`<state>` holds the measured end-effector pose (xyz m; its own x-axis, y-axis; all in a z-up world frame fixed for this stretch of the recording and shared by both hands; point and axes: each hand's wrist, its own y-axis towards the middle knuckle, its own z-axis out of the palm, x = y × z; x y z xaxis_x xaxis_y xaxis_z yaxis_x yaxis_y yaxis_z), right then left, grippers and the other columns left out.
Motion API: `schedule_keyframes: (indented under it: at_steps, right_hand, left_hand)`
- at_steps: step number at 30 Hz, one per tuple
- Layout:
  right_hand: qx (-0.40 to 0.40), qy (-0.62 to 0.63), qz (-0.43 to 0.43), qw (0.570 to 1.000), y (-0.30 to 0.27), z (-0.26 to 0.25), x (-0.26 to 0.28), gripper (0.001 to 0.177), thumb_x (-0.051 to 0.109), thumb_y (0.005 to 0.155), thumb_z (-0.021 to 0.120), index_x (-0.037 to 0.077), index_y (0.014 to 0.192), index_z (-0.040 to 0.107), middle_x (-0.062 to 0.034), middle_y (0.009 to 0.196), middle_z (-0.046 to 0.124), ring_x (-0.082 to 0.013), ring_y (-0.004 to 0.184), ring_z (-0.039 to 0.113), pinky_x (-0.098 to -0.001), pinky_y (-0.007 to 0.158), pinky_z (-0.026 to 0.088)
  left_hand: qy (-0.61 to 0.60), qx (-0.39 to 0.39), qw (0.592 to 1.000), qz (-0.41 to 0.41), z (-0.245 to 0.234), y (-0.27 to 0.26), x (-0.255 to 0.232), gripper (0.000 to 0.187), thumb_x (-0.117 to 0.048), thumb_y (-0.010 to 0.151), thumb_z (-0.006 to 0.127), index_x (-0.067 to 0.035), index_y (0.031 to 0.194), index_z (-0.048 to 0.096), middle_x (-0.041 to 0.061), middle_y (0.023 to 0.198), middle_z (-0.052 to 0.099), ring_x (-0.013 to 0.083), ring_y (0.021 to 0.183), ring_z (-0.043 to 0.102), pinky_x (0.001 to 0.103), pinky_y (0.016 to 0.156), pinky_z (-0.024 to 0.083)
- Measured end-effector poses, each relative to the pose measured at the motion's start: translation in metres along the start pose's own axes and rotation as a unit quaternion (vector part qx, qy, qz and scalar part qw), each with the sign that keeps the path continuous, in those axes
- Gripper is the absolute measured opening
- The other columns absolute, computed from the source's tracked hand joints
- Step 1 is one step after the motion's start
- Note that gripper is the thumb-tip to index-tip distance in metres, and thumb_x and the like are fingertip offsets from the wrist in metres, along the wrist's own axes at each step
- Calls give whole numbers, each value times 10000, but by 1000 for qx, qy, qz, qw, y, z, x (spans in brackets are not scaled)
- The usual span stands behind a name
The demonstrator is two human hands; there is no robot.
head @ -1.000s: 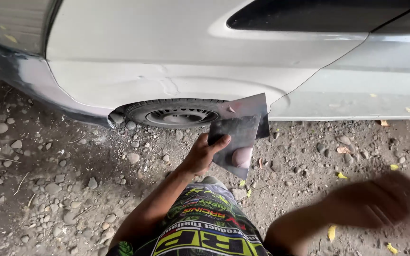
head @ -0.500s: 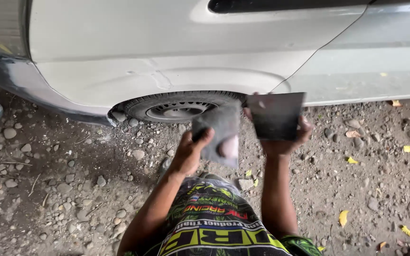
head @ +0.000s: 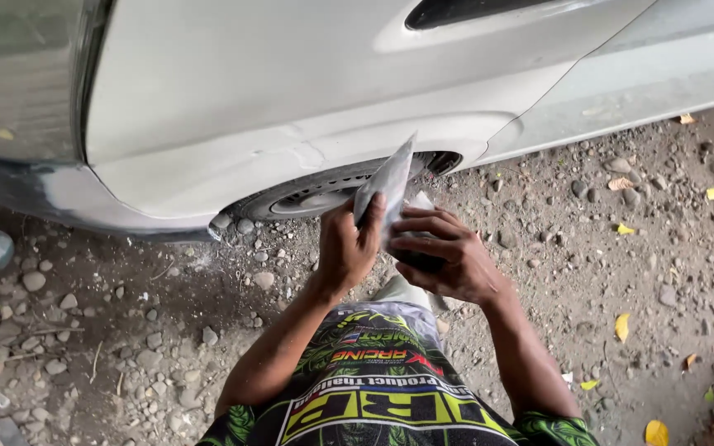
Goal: The person scoops a pink putty from a can onto a metal scraper and applies it to a damaged area on the front bumper of a white car. They spread the putty over the surface and smooth it out with the scraper.
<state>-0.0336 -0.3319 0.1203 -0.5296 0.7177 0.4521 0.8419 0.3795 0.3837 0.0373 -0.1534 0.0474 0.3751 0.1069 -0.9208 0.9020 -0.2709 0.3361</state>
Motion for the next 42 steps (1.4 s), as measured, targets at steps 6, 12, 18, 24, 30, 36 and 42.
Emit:
schedule_keyframes:
  at_steps: [6, 12, 18, 24, 30, 36, 42]
  right_hand:
    - [-75, 139, 34, 987, -8, 13, -11, 356, 210, 829, 827, 130, 1167, 750, -91, 1299, 686, -305, 1328, 618, -493, 1175, 495]
    - [-49, 232, 49, 970, 3, 1, -50, 462, 195, 783, 876, 129, 1215, 728, -116, 1317, 658, -315, 1363, 567, -500, 1181, 459]
    - [-31, -3, 71, 997, 30, -33, -12, 401, 190, 777, 860, 159, 1161, 746, -53, 1300, 672, -284, 1347, 569, -445, 1119, 504]
    - [-1, -20, 43, 999, 39, -36, -11, 403, 185, 807, 838, 159, 1194, 729, -55, 1306, 672, -261, 1328, 576, -439, 1109, 514]
    - [-1, -21, 38, 999, 45, -40, -7, 400, 183, 823, 833, 143, 1206, 724, -77, 1322, 665, -286, 1327, 589, -416, 1114, 515]
    - [-56, 285, 40, 956, 6, -2, -49, 286, 183, 873, 809, 144, 1153, 768, -70, 1362, 670, -262, 1409, 585, -494, 1238, 498]
    - [-95, 300, 37, 948, -2, 17, -61, 397, 219, 828, 871, 85, 1179, 740, -117, 1372, 649, -290, 1448, 527, -521, 1268, 399]
  left_hand:
    - [-7, -81, 996, -33, -12, 10, 12, 320, -296, 1100, 563, -27, 1012, 710, 49, 675, 669, 146, 572, 644, 317, 540, 479]
    - [-474, -55, 809, -342, -21, 28, 8, 265, -287, 899, 685, -62, 1035, 656, 42, 997, 729, 174, 905, 723, 352, 751, 641]
    - [-283, -64, 917, -275, 9, 6, 61, 451, -441, 955, 698, 9, 989, 694, 59, 821, 677, 134, 688, 600, 294, 588, 508]
    - [-146, -28, 945, -293, 11, 19, 35, 508, -495, 963, 612, 4, 919, 696, 41, 606, 564, 141, 470, 454, 344, 425, 334]
    - [-171, -36, 973, -153, 11, 22, 37, 516, -513, 1009, 572, -15, 1053, 698, 8, 777, 716, 84, 633, 653, 293, 535, 514]
    - [-148, -8, 959, -244, 13, 26, 31, 458, -427, 1035, 638, 13, 970, 746, 128, 774, 724, 185, 650, 640, 352, 584, 528]
    - [-506, -56, 783, -358, -2, 29, 22, 378, -277, 905, 713, 14, 1125, 616, 124, 993, 739, 232, 841, 768, 449, 765, 673]
